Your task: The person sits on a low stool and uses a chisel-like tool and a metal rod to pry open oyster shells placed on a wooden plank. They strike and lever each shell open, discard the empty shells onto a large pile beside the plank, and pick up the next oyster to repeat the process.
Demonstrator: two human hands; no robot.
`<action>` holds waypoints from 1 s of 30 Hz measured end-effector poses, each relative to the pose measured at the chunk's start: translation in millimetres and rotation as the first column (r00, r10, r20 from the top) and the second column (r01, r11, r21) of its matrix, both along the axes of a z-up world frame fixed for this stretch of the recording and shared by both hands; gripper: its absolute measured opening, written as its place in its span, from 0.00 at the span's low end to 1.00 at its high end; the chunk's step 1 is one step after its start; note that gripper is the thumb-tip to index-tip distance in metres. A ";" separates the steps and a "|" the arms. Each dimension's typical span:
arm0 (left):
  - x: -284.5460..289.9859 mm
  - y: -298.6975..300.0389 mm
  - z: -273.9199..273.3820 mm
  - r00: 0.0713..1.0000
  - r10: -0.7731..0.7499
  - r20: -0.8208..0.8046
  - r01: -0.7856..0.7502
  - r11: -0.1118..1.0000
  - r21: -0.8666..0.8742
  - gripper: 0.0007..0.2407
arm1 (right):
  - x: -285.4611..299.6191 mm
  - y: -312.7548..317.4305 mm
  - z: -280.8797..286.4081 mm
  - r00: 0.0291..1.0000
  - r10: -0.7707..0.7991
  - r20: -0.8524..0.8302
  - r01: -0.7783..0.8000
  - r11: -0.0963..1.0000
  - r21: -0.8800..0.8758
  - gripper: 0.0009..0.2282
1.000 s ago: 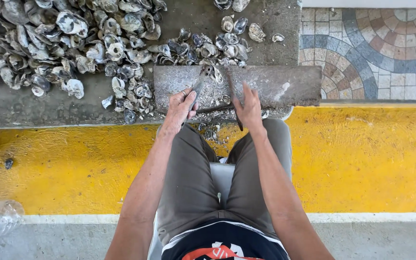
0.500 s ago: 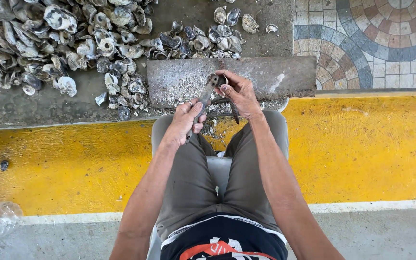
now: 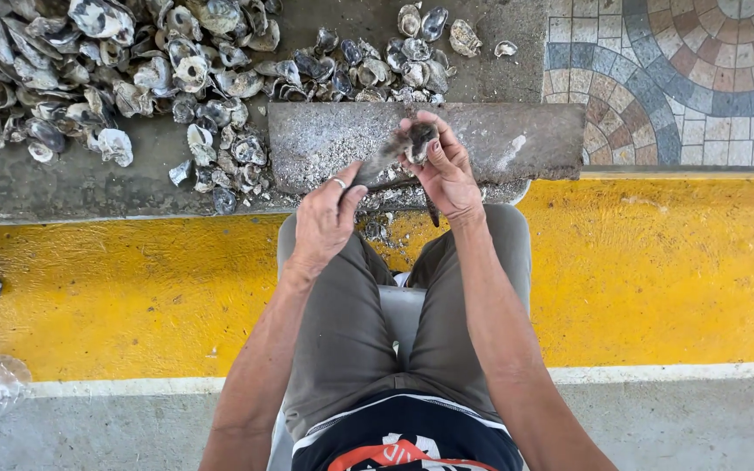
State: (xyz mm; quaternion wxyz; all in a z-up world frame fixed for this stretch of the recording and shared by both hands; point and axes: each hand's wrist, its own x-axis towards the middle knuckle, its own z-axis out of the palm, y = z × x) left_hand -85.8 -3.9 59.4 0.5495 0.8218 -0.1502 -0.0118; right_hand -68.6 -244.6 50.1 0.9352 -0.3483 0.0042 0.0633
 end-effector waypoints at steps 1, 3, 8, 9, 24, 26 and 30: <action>-0.8 1.7 -2.4 0.975 0.034 0.219 -0.062 0.990 0.124 0.13 | 0.4 -0.9 -2.9 0.999 -0.019 0.046 0.019 1.000 0.005 0.19; 3.1 10.7 -3.9 0.992 0.079 0.093 -0.083 0.996 0.037 0.13 | 0.2 -3.9 -1.7 0.996 -0.001 0.092 0.003 1.000 -0.019 0.18; 11.2 9.3 -13.0 0.970 0.131 -0.206 -0.175 0.961 -0.216 0.15 | -2.5 -8.6 -1.8 0.983 0.078 0.169 -0.079 0.997 0.001 0.17; 12.3 5.2 -9.7 0.956 0.136 -0.260 -0.203 0.946 -0.252 0.17 | -2.9 -8.2 -1.1 0.980 0.093 0.176 -0.097 0.995 0.016 0.16; 22.5 -41.3 -32.4 0.879 0.103 -0.465 -0.307 0.870 -0.386 0.07 | 3.0 15.9 13.3 0.985 0.063 0.161 -0.033 0.982 -0.186 0.17; 23.8 -45.3 -31.7 0.824 0.086 -0.559 -0.355 0.849 -0.392 0.07 | 1.7 20.1 18.1 0.986 0.065 0.152 -0.028 0.972 -0.232 0.17; 28.5 -42.9 -46.6 0.849 0.101 -0.518 -0.351 0.841 -0.411 0.07 | 0.4 23.5 39.4 0.981 0.094 0.167 -0.014 0.905 -0.425 0.18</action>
